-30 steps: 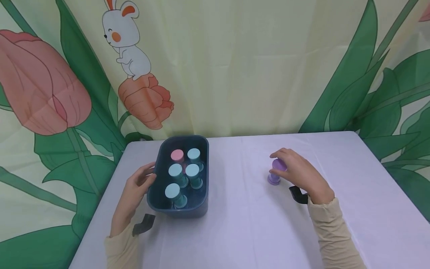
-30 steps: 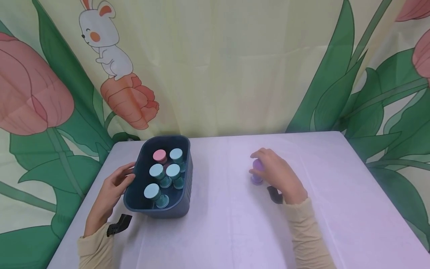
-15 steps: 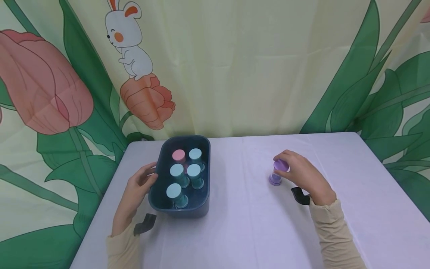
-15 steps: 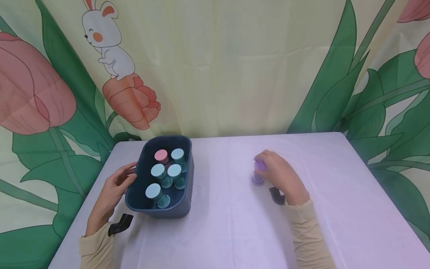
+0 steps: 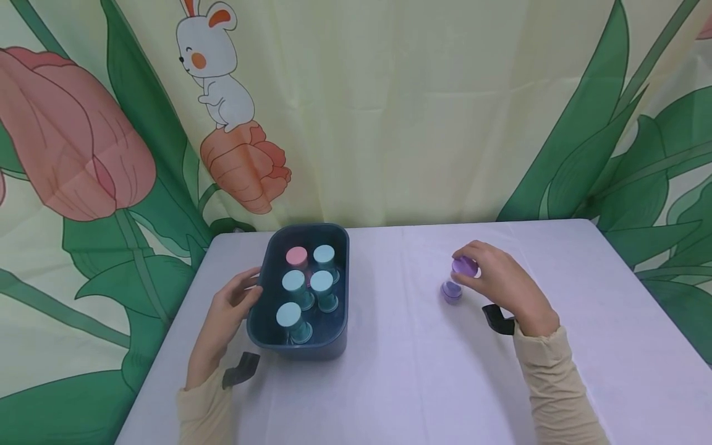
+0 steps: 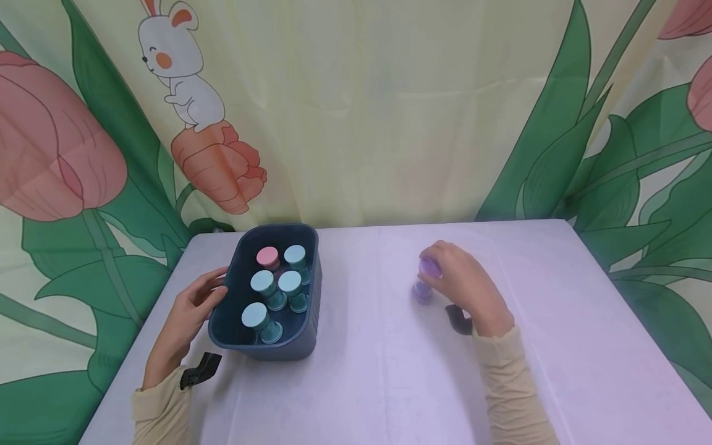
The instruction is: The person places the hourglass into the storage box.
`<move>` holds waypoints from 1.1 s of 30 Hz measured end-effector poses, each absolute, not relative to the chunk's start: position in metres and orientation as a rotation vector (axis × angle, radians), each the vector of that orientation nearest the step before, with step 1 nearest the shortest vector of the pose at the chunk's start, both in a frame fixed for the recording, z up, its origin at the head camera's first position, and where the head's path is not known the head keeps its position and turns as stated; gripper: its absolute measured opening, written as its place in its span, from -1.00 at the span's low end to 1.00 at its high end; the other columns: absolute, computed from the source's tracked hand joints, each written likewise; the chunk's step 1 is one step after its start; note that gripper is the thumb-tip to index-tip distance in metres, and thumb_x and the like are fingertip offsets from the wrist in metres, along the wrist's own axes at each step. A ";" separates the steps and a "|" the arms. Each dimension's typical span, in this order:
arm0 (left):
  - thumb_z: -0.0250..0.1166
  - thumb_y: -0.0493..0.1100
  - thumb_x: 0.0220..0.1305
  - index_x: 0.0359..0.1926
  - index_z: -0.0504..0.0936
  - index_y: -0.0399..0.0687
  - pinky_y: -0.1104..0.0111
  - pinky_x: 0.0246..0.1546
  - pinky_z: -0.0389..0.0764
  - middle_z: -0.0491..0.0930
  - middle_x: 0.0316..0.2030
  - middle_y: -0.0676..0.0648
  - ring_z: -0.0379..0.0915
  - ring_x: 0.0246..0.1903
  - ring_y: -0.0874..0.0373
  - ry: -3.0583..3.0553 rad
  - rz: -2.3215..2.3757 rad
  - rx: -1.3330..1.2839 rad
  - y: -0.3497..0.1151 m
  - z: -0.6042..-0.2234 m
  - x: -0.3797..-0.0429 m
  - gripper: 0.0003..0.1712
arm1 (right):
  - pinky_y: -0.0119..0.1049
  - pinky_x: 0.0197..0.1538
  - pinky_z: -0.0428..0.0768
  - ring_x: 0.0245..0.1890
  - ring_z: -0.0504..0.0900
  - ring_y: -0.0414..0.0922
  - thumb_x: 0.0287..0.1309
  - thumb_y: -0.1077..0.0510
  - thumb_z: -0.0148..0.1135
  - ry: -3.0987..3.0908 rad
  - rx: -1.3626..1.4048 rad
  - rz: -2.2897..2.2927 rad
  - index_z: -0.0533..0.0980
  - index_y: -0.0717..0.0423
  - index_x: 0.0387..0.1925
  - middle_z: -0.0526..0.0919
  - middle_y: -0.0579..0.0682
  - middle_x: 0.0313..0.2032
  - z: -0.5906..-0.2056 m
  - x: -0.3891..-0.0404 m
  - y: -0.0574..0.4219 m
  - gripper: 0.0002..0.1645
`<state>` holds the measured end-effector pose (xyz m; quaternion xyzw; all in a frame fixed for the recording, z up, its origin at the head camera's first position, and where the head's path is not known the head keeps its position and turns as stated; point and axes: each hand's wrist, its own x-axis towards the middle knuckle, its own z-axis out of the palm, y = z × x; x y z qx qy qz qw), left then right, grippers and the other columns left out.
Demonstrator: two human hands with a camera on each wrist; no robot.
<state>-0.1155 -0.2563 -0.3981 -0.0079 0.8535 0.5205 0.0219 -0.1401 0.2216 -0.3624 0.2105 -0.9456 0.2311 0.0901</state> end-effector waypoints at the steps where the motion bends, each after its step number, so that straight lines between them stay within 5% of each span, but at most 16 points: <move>1: 0.15 0.17 0.43 0.46 0.27 0.06 0.04 0.09 0.55 0.40 0.33 -0.23 0.38 0.28 -0.16 2.644 1.612 -0.025 -0.256 -0.398 -0.115 -0.31 | -0.10 -0.15 0.59 -0.28 0.59 -0.07 0.05 0.26 0.44 -2.799 0.631 0.689 0.63 0.25 -0.17 0.65 0.05 -0.25 -0.361 -0.140 0.221 -0.73; 12: 0.16 0.15 0.43 0.46 0.28 0.07 -0.06 0.12 0.54 0.39 0.33 -0.24 0.38 0.29 -0.16 2.633 1.637 -0.033 -0.257 -0.399 -0.113 -0.32 | -0.14 -0.16 0.59 -0.27 0.59 -0.12 0.08 0.23 0.44 -2.736 0.676 0.693 0.64 0.19 -0.18 0.65 0.00 -0.24 -0.347 -0.143 0.205 -0.76; 33: 0.17 0.15 0.43 0.46 0.28 0.06 0.23 0.03 0.57 0.41 0.32 -0.21 0.40 0.27 -0.13 2.615 1.646 -0.012 -0.258 -0.400 -0.116 -0.32 | -0.11 -0.08 0.58 -0.18 0.61 -0.09 0.10 0.21 0.42 -2.682 0.722 0.721 0.64 0.18 -0.17 0.67 0.01 -0.19 -0.338 -0.143 0.182 -0.77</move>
